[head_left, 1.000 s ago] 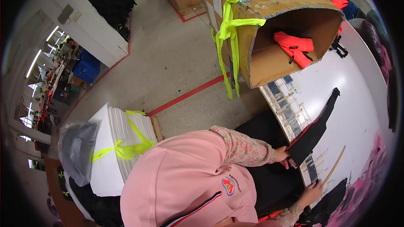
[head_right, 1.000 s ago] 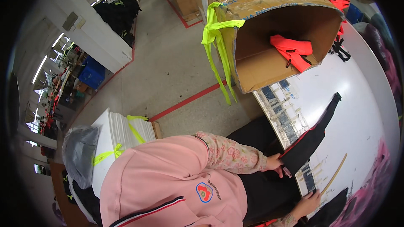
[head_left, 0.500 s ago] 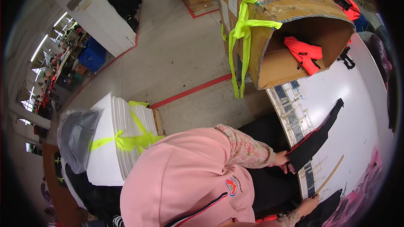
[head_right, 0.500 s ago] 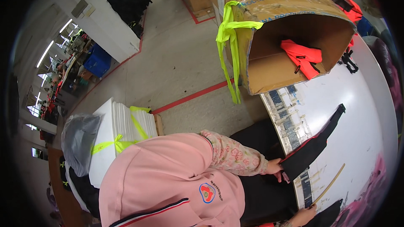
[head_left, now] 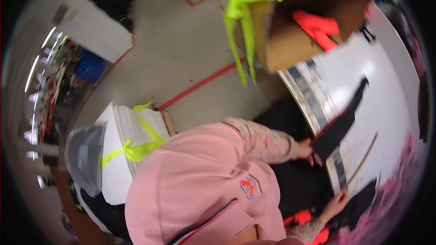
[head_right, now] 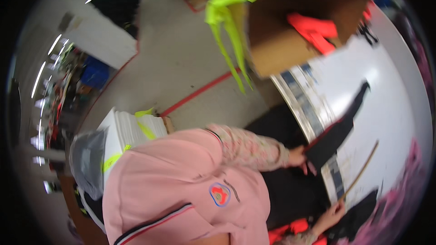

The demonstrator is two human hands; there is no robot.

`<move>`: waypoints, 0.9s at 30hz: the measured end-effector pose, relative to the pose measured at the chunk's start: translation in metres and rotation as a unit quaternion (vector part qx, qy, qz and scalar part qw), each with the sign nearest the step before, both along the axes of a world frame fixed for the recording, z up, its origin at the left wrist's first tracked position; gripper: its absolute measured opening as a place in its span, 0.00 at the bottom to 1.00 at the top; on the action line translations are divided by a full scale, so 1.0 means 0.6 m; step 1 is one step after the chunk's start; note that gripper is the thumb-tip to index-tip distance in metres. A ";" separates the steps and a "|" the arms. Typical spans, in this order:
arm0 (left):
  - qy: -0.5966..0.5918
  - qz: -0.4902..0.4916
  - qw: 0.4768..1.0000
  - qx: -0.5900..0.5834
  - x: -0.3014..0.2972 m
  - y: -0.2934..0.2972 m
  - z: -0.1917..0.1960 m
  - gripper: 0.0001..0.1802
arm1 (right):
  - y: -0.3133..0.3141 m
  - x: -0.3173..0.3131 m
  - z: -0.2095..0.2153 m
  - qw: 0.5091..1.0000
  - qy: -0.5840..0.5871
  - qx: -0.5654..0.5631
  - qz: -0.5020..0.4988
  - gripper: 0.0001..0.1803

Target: Turning life jacket components inside out using a wooden stick.

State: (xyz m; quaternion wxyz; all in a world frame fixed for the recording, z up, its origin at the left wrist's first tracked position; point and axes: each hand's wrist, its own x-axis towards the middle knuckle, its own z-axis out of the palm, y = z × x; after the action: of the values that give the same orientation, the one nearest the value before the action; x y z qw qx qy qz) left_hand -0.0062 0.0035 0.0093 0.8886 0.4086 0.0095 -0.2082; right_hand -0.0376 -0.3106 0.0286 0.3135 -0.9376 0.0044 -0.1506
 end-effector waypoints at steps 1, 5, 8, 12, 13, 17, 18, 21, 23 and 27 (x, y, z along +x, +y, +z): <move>-0.004 0.005 1.000 -0.003 0.003 0.008 -0.017 0.16 | 0.079 -0.018 0.067 0.986 0.092 0.128 -0.062 0.14; -0.003 -0.014 0.998 0.067 0.012 0.025 0.000 0.23 | 0.134 -0.089 0.131 0.928 0.214 0.303 -0.025 0.09; 0.001 -0.039 0.998 0.053 0.009 0.024 -0.014 0.25 | 0.098 -0.151 0.134 0.891 0.313 0.326 0.044 0.08; 0.077 -0.056 0.992 0.089 0.005 0.018 -0.018 0.20 | 0.057 -0.223 0.142 0.844 0.415 0.339 0.023 0.09; 0.077 -0.063 0.991 0.086 0.003 0.010 -0.018 0.20 | 0.054 -0.234 0.143 0.837 0.435 0.329 0.024 0.10; 0.099 0.017 0.991 0.091 0.001 0.001 -0.032 0.18 | 0.073 -0.251 0.132 0.819 0.465 0.337 -0.004 0.11; 0.103 0.016 0.991 0.081 0.003 0.000 -0.038 0.18 | 0.083 -0.248 0.128 0.819 0.465 0.336 -0.005 0.11; 0.032 -0.060 0.995 0.067 0.004 0.013 -0.013 0.18 | 0.113 -0.239 0.113 0.800 0.453 0.394 0.003 0.11; 0.035 -0.055 0.994 0.085 0.001 0.009 -0.017 0.18 | 0.135 -0.228 0.111 0.803 0.451 0.389 0.007 0.11; -0.010 -0.043 0.992 0.116 -0.001 0.013 0.009 0.18 | 0.186 -0.192 0.130 0.828 0.438 0.350 -0.008 0.11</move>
State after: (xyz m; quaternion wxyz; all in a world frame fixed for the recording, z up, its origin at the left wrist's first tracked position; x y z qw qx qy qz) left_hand -0.0067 0.0110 0.0145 0.8257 0.5108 0.0070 -0.2394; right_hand -0.1525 -0.1990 0.1066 0.5844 -0.7326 0.2013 0.2850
